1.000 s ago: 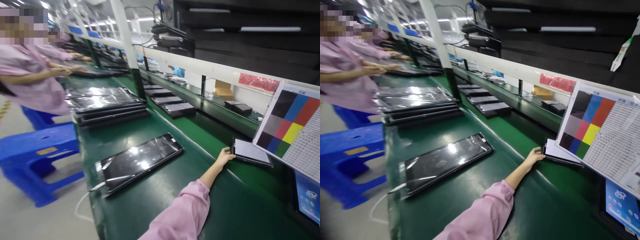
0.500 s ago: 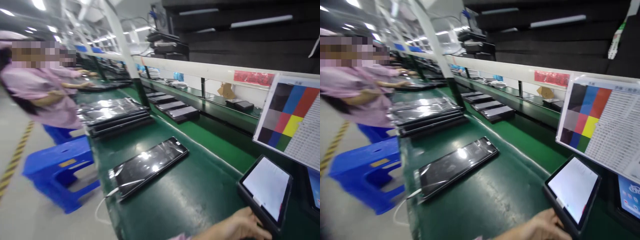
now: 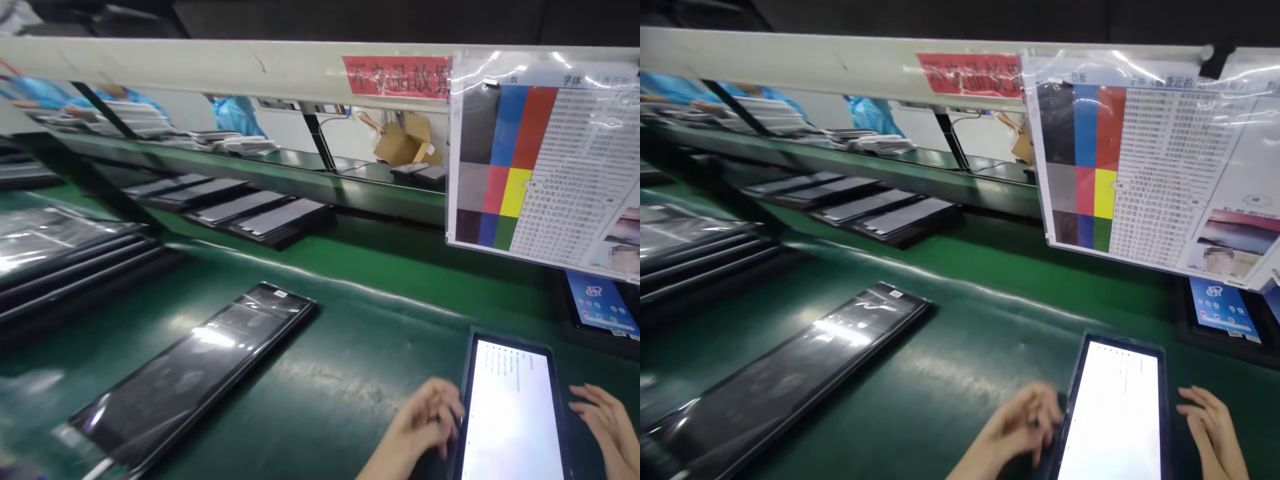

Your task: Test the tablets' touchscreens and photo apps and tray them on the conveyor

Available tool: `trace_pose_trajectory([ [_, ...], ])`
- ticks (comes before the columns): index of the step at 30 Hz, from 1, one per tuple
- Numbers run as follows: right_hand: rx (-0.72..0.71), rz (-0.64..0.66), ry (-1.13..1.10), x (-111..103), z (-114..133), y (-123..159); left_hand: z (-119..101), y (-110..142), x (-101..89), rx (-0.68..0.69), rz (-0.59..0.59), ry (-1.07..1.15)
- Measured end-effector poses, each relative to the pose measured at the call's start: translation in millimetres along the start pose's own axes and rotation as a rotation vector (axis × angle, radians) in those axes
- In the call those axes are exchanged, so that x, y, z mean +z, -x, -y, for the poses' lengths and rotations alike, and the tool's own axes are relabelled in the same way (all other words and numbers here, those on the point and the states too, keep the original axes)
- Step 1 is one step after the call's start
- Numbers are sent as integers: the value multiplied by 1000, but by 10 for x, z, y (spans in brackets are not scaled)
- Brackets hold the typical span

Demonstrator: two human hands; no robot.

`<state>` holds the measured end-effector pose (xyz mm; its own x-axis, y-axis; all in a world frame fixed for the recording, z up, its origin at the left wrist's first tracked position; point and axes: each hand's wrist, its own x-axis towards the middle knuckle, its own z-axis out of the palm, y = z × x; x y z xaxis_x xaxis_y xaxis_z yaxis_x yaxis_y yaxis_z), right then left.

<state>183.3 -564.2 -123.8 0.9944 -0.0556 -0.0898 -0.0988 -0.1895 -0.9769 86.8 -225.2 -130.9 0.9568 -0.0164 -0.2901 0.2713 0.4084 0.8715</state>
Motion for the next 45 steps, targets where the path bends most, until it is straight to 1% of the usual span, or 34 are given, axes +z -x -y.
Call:
trace_pose_trajectory([
  [2, -14, 50, 18, 171, 5, -62, -112, -60, 53, 73, -176, -137],
  [3, -34, 39, 25, 244, 4, -92, -167, -105, 87, 81, -225, -204],
  [4, -59, 11, 28, 302, -1, -121, -213, -146, 123, 67, -227, -256],
  [6, -104, -39, 12, 367, -26, -170, -262, -191, 188, 30, -143, -312],
  [7, -115, -45, -3, 374, -47, -192, -264, -190, 213, 35, -109, -335],
  [9, -112, -18, -23, 354, -100, -233, -242, -153, 236, 65, -89, -382],
  [12, -94, 43, -40, 296, -148, -255, -220, -84, 212, 95, -67, -407],
  [14, -105, 38, -34, 268, -107, -208, -241, -66, 182, 89, -39, -378],
  [15, -134, 21, -8, 255, -57, -161, -259, -67, 171, 80, -33, -357],
  [16, -186, 14, 40, 241, 12, -99, -280, -73, 166, 68, -33, -335],
  [17, -264, 36, 117, 225, 97, -25, -299, -82, 168, 58, -42, -314],
  [18, -367, 85, 219, 207, 194, 57, -316, -93, 176, 51, -54, -297],
  [21, -739, 336, 571, 169, 513, 310, -340, -135, 231, 51, -93, -253],
  [23, -941, 458, 736, 189, 710, 454, -342, -166, 271, 54, -116, -226],
  [25, -1081, 539, 803, 251, 863, 563, -347, -193, 300, 48, -132, -213],
  [28, -1199, 615, 801, 362, 992, 658, -375, -209, 323, 34, -131, -229],
  [30, -1231, 636, 801, 416, 1019, 687, -403, -203, 334, 27, -111, -247],
  [34, -1253, 654, 822, 483, 999, 719, -442, -181, 351, 19, -77, -260],
  [39, -1251, 659, 842, 507, 966, 735, -457, -174, 354, 15, -69, -251],
  [42, -1227, 622, 793, 445, 932, 705, -470, -175, 351, 5, -63, -240],
  [45, -1114, 528, 731, 355, 850, 654, -483, -176, 349, -4, -66, -217],
])
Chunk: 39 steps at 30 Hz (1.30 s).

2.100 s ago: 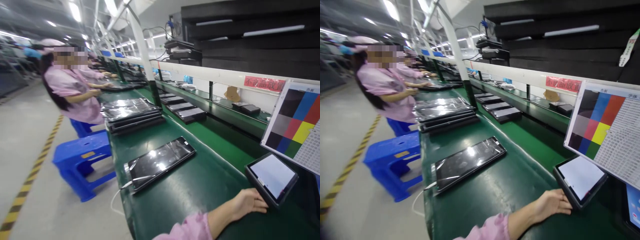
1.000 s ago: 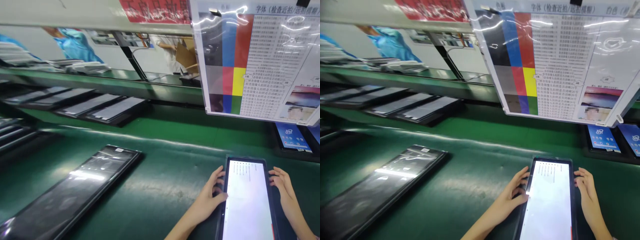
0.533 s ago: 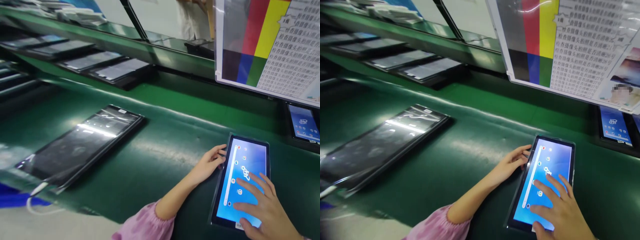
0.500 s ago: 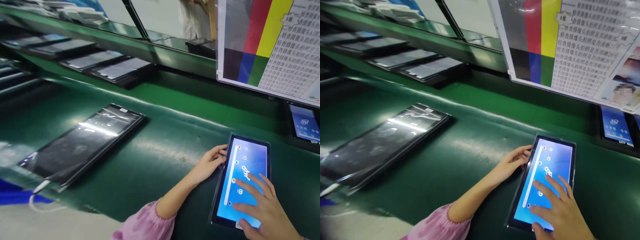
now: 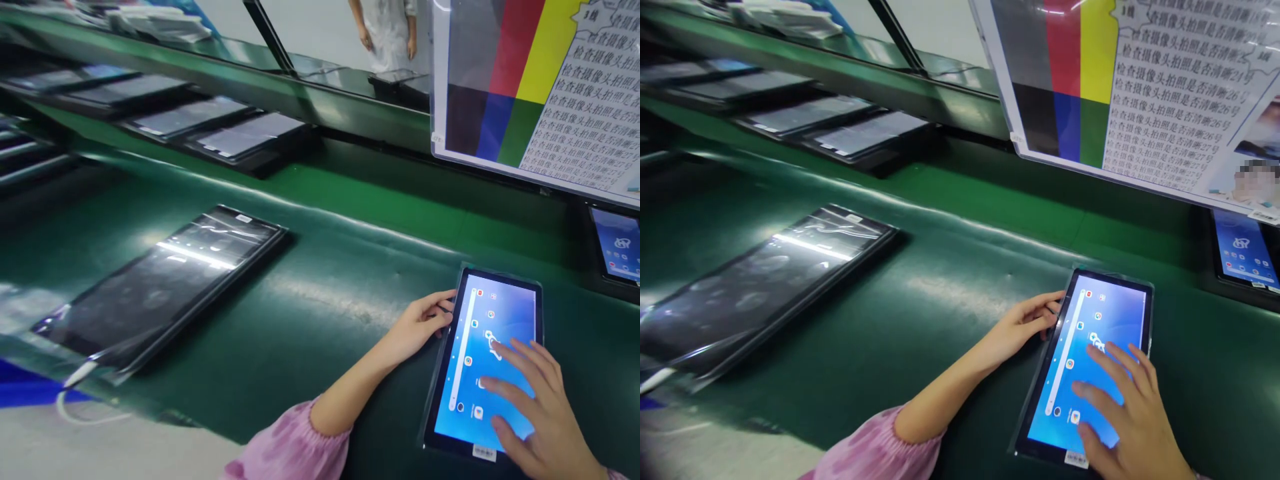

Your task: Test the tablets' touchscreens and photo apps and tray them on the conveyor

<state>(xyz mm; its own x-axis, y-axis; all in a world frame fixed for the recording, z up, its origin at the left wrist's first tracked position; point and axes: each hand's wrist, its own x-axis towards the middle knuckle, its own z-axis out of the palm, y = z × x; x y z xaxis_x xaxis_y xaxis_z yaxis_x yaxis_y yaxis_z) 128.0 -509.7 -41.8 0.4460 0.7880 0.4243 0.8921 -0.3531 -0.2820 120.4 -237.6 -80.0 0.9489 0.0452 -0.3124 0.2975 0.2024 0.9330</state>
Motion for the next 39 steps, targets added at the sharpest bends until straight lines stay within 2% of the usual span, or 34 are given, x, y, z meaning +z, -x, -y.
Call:
trace_pose_trajectory([
  [5, 289, -156, -100, 43, -161, 110, -8, 5, -12, -16, 4, 30],
  [9, 430, -257, -156, 57, -229, 123, 9, 5, -32, -14, 1, 39],
  [18, 624, -313, -373, 210, -281, 182, 52, -13, -79, 33, 38, 36],
  [22, 753, -320, -497, 269, -308, 183, 38, 3, -89, 62, 26, 37],
  [28, 937, -400, -722, 280, -324, 151, 23, 35, -67, 98, 20, 53],
  [34, 1052, -453, -945, 257, -444, 206, 22, 46, -59, 172, 33, 72],
  [39, 1030, -455, -1170, 255, -480, 200, 10, 79, -66, 222, 58, 62],
])
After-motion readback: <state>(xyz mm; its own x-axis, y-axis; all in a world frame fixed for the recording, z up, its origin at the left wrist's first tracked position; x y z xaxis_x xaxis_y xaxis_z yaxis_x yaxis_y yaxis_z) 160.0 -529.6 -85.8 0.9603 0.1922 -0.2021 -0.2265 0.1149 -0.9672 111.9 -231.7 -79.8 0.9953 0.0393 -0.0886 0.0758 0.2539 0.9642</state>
